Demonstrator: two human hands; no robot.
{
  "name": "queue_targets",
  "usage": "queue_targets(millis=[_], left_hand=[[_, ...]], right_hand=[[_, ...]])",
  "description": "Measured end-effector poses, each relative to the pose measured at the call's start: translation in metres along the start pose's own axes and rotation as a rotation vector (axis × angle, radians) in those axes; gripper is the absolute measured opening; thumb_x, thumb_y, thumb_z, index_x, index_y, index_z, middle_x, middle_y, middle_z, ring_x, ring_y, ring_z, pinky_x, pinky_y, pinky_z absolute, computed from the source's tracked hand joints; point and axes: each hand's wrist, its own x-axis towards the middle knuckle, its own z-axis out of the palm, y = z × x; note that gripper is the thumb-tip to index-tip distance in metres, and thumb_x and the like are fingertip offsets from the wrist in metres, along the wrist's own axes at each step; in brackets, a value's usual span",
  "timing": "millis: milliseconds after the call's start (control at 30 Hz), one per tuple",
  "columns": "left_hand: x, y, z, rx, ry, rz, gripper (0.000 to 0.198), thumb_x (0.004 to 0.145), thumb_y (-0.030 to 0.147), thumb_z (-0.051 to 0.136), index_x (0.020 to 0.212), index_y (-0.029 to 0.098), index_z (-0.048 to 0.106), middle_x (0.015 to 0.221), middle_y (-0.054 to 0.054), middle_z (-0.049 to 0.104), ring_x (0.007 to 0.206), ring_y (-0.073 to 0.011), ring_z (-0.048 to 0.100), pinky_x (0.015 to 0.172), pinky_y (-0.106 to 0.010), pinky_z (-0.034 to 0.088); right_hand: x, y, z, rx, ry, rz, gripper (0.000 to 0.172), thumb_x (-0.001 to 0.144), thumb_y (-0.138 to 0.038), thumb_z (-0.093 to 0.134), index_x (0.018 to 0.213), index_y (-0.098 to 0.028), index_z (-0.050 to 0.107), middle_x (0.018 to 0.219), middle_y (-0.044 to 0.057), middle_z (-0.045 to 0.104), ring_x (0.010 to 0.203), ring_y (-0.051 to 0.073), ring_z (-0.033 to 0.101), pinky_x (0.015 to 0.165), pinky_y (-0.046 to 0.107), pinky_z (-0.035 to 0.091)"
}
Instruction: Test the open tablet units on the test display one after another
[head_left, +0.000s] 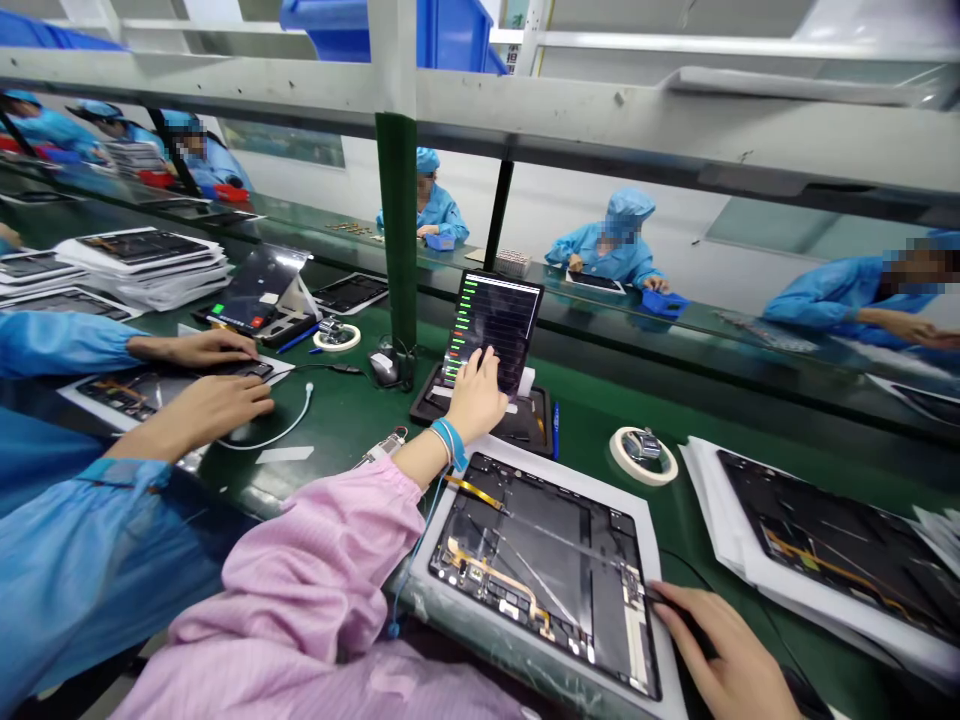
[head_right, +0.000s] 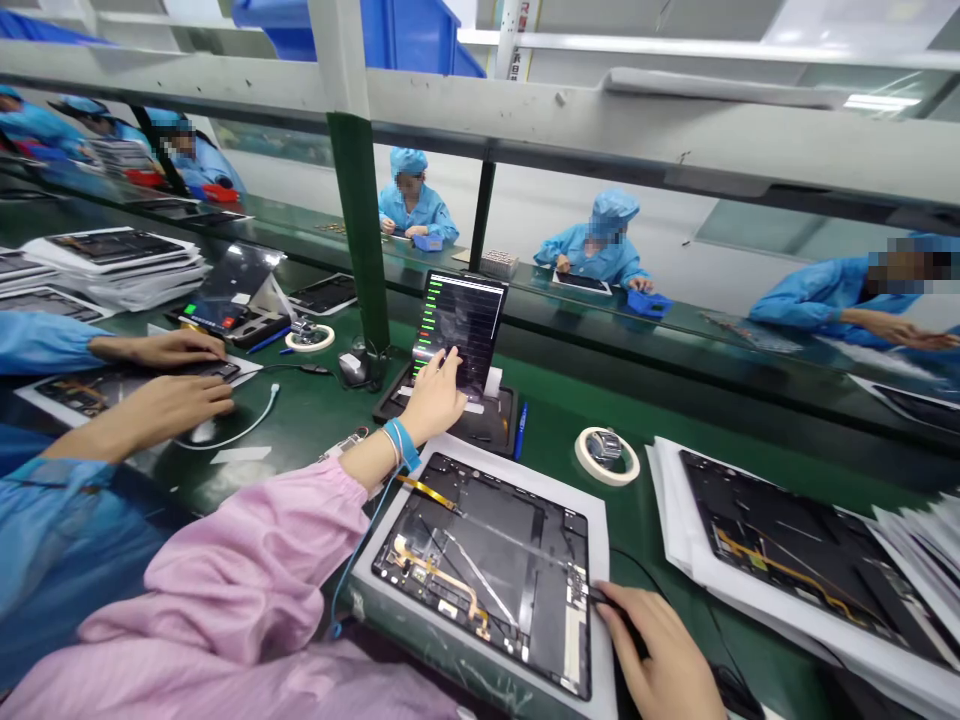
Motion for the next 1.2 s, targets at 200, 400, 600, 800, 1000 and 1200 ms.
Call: queue_targets(millis=[200, 400, 600, 800, 1000, 1200], left_hand=[[0.023, -0.007, 0.006, 0.04, 0.053, 0.023, 0.059, 0.074, 0.017, 0.045, 0.132, 0.004, 0.037, 0.146, -0.016, 0.033, 0.137, -0.0282, 0.02, 0.108, -0.042, 0.024], [0.007, 0.017, -0.002, 0.045, 0.024, 0.045, 0.053, 0.077, 0.018, 0.046, 0.128, 0.006, 0.04, 0.143, -0.017, 0.036, 0.131, -0.0286, 0.028, 0.103, -0.043, 0.03], [-0.05, 0.077, 0.0, -0.1, -0.283, 0.407, 0.018, 0.084, 0.024, 0.045, 0.09, 0.016, 0.06, 0.094, -0.009, 0.06, 0.095, -0.0226, 0.05, 0.083, -0.034, 0.043], [-0.065, 0.079, 0.026, -0.235, -0.472, 0.506, 0.032, 0.09, 0.037, 0.042, 0.077, 0.016, 0.063, 0.083, -0.008, 0.061, 0.087, -0.022, 0.053, 0.078, -0.033, 0.042], [-0.059, 0.069, 0.033, -0.314, -0.647, 0.331, 0.033, 0.091, 0.042, 0.037, 0.085, 0.019, 0.061, 0.081, -0.003, 0.067, 0.072, -0.0181, 0.059, 0.06, -0.027, 0.039], [-0.057, 0.064, 0.039, -0.338, -0.656, 0.296, 0.034, 0.089, 0.045, 0.039, 0.085, 0.02, 0.061, 0.08, -0.002, 0.067, 0.072, -0.017, 0.061, 0.057, -0.025, 0.035]], right_hand=[[-0.002, 0.003, 0.001, -0.006, -0.011, -0.008, 0.028, 0.09, -0.045, 0.048, 0.101, -0.025, 0.063, 0.099, 0.004, 0.066, 0.091, 0.019, 0.063, 0.078, 0.03, 0.054], [0.001, 0.0, 0.002, -0.045, -0.005, -0.063, 0.028, 0.091, -0.042, 0.047, 0.104, -0.023, 0.063, 0.097, 0.005, 0.065, 0.09, 0.019, 0.063, 0.078, 0.029, 0.053], [0.01, -0.033, -0.01, -0.162, -0.145, -0.108, 0.028, 0.095, -0.03, 0.037, 0.099, -0.02, 0.063, 0.092, 0.008, 0.062, 0.083, 0.02, 0.062, 0.074, 0.032, 0.052], [0.021, -0.041, -0.031, -0.107, -0.329, 0.027, 0.024, 0.093, -0.027, 0.041, 0.105, -0.02, 0.06, 0.086, 0.007, 0.06, 0.083, 0.021, 0.058, 0.073, 0.032, 0.049], [0.035, -0.009, -0.025, -0.055, -0.221, 0.172, 0.044, 0.089, -0.028, 0.048, 0.132, -0.019, 0.044, 0.103, 0.008, 0.059, 0.093, 0.02, 0.058, 0.077, 0.032, 0.049], [0.034, -0.003, -0.019, -0.055, -0.271, 0.24, 0.046, 0.085, -0.026, 0.047, 0.13, -0.018, 0.047, 0.075, 0.002, 0.06, 0.068, 0.017, 0.059, 0.066, 0.03, 0.047]])
